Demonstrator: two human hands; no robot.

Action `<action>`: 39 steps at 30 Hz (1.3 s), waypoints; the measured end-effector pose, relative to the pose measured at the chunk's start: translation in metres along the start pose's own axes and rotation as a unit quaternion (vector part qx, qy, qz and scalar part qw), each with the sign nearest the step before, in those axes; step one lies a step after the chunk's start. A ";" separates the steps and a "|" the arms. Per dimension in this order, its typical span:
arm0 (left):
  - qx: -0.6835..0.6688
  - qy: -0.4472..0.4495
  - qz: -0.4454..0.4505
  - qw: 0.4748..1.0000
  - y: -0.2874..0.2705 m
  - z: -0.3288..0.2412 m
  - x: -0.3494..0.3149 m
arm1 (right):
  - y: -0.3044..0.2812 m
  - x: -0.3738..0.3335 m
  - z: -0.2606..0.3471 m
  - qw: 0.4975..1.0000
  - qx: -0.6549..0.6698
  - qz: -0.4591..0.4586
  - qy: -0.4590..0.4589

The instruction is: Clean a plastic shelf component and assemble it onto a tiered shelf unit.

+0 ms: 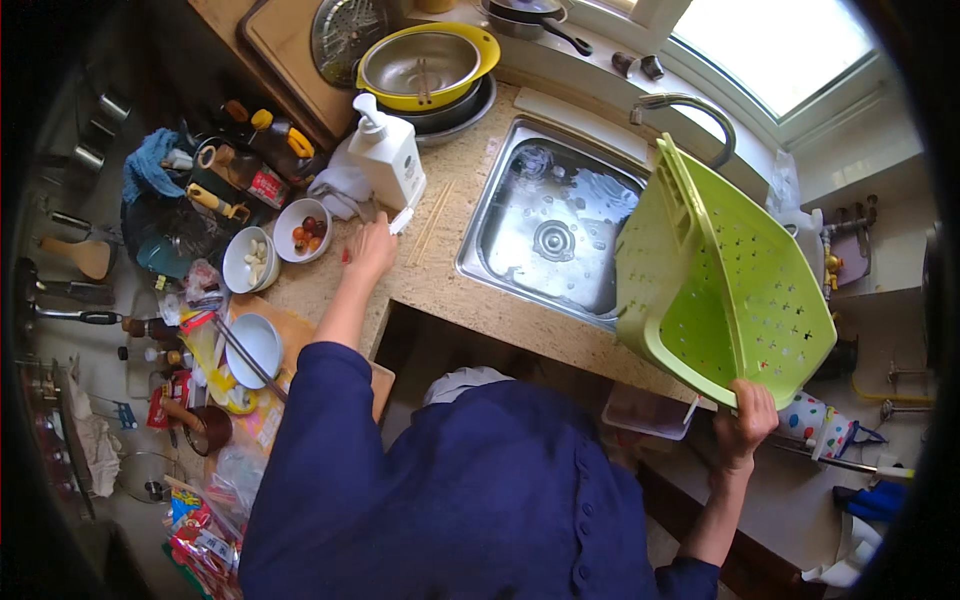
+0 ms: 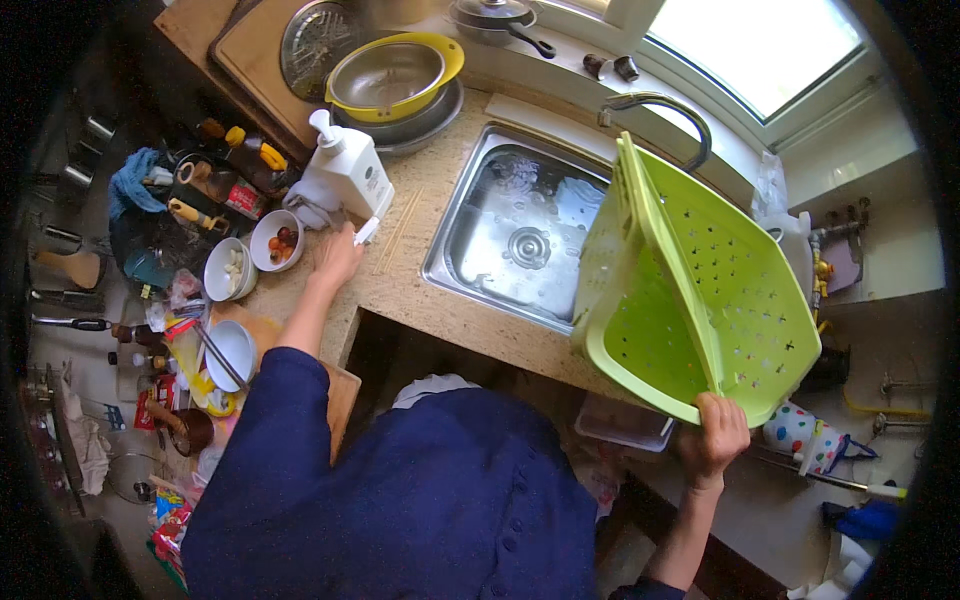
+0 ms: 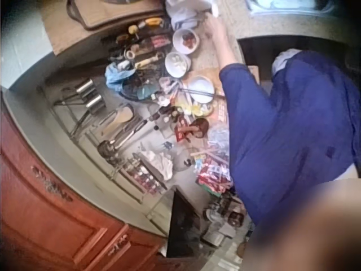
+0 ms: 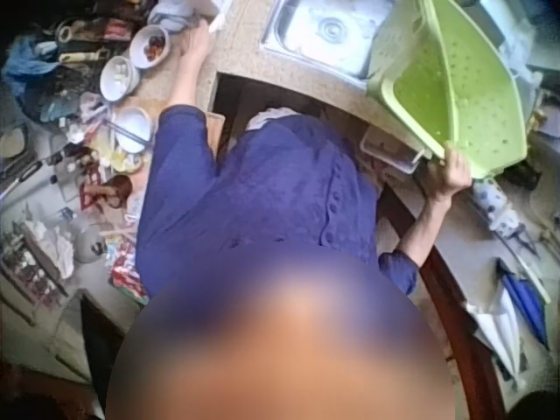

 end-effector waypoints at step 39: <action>-0.679 0.113 0.104 0.718 -0.090 -0.125 -0.006 | -0.020 0.059 0.022 0.982 0.010 -0.165 0.091</action>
Point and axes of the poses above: each hand's wrist, its own x-axis towards the middle knuckle, its own y-axis out of the palm, z = x × y, the point moved 5 cm from there along x, towards the middle knuckle, and after that the axes turned 5 degrees about -x, right-handed, at the moved point
